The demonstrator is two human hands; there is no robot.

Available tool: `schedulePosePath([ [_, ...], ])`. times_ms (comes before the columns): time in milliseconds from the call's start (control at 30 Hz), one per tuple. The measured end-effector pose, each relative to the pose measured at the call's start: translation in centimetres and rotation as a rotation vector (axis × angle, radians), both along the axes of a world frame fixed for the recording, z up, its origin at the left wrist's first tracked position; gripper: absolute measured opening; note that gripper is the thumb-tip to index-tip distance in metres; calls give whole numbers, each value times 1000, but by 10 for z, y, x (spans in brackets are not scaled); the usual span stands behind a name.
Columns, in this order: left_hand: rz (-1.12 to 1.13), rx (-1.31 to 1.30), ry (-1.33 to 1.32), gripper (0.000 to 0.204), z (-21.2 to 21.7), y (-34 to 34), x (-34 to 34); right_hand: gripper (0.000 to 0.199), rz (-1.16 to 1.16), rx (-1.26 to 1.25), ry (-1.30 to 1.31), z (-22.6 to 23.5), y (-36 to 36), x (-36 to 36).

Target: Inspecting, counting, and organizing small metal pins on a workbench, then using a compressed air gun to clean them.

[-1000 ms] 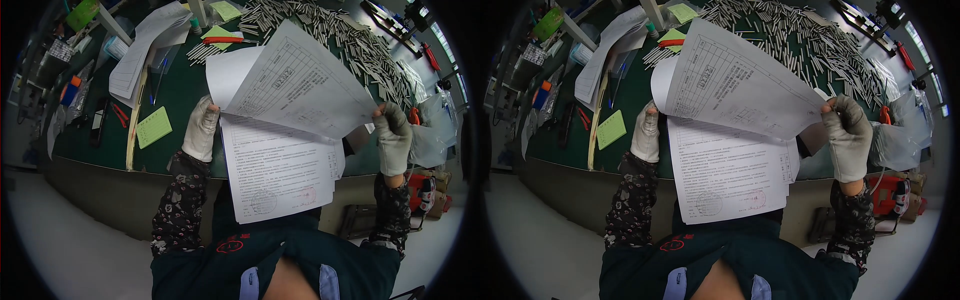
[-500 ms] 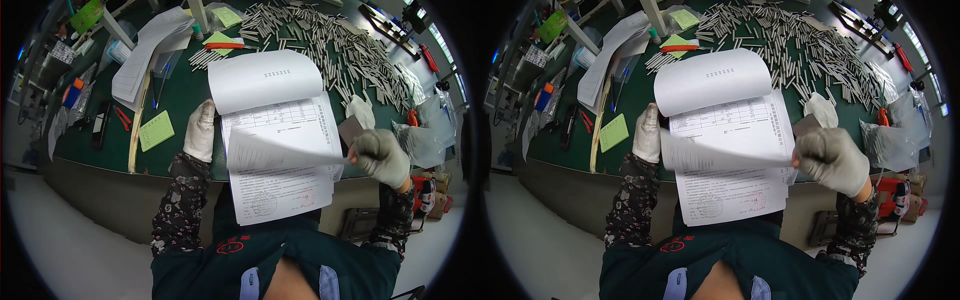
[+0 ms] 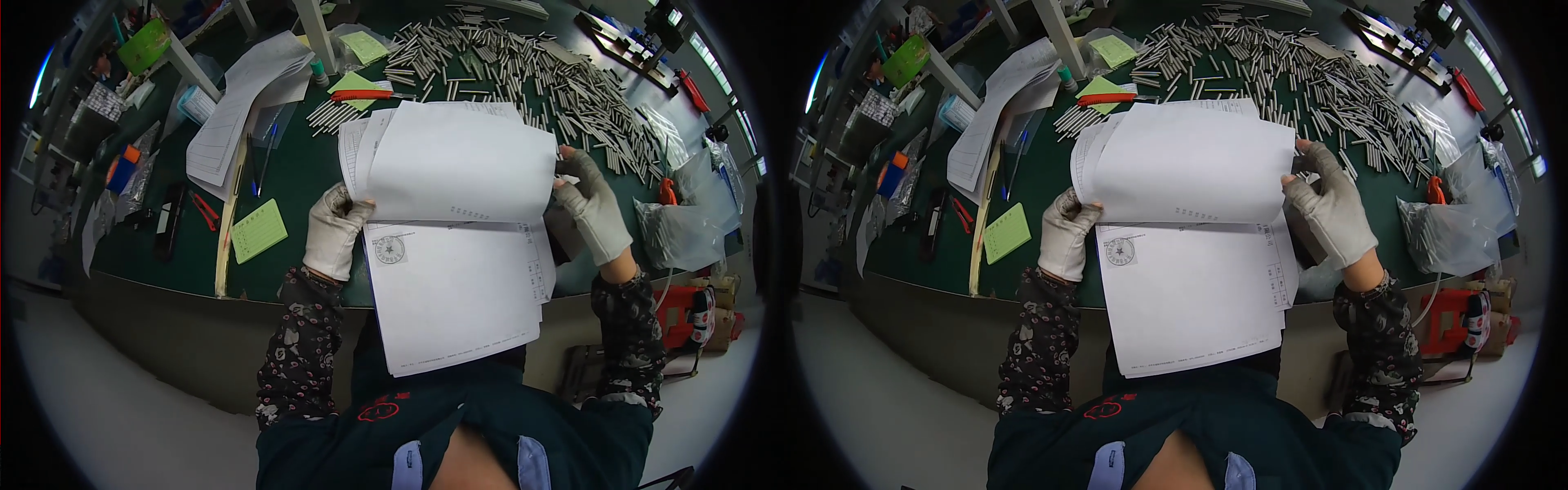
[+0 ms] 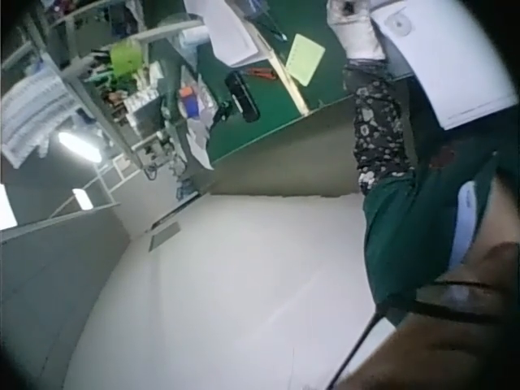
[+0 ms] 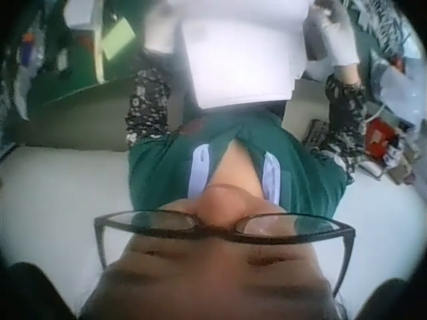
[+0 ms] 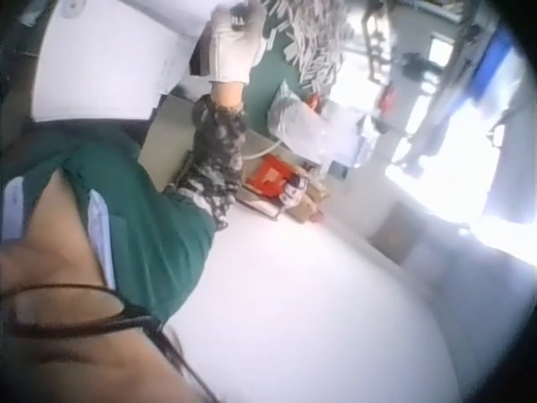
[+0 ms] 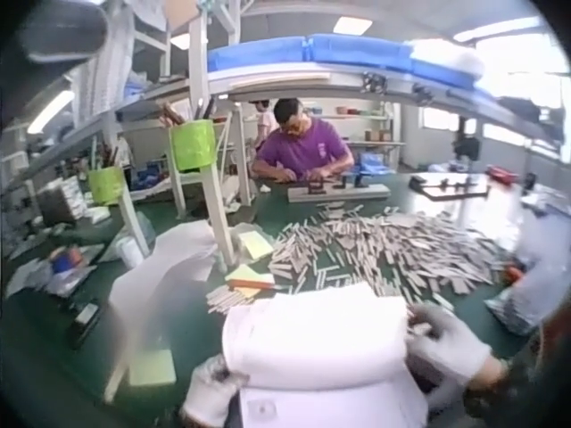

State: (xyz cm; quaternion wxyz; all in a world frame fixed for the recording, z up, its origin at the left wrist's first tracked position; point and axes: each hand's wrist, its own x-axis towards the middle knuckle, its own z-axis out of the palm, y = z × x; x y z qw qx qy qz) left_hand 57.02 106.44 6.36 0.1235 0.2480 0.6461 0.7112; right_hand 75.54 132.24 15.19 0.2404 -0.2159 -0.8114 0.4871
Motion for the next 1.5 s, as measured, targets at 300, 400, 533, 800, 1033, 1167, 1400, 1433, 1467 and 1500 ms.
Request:
schedulePosePath([
  [300,-44,-70,-84,25,16,0,5,63,-26,-330,133,16,-5,12],
  [400,-46,-54,-105,27,16,-3,4,53,317,-401,-270,36,3,41],
  [533,5,-73,10,32,17,-4,4,61,812,-304,-465,28,17,44],
  [800,15,18,-141,26,3,1,0,66,-63,12,139,5,-5,15],
  [1033,-1,-15,-50,17,13,-1,4,61,247,-250,-195,27,-11,26],
  [1167,-6,24,-109,13,15,0,6,52,103,-167,-77,8,4,4],
  [1400,-21,-31,-89,9,16,2,6,64,-8,-336,-55,8,5,-17],
  [1433,-26,-48,-81,9,15,1,5,65,17,-389,27,8,4,-17],
  [1467,-23,-48,-81,9,16,1,5,66,40,-441,110,8,2,-17],
  [1500,-22,-37,-90,9,15,1,5,64,-51,-460,181,13,-5,-18],
])
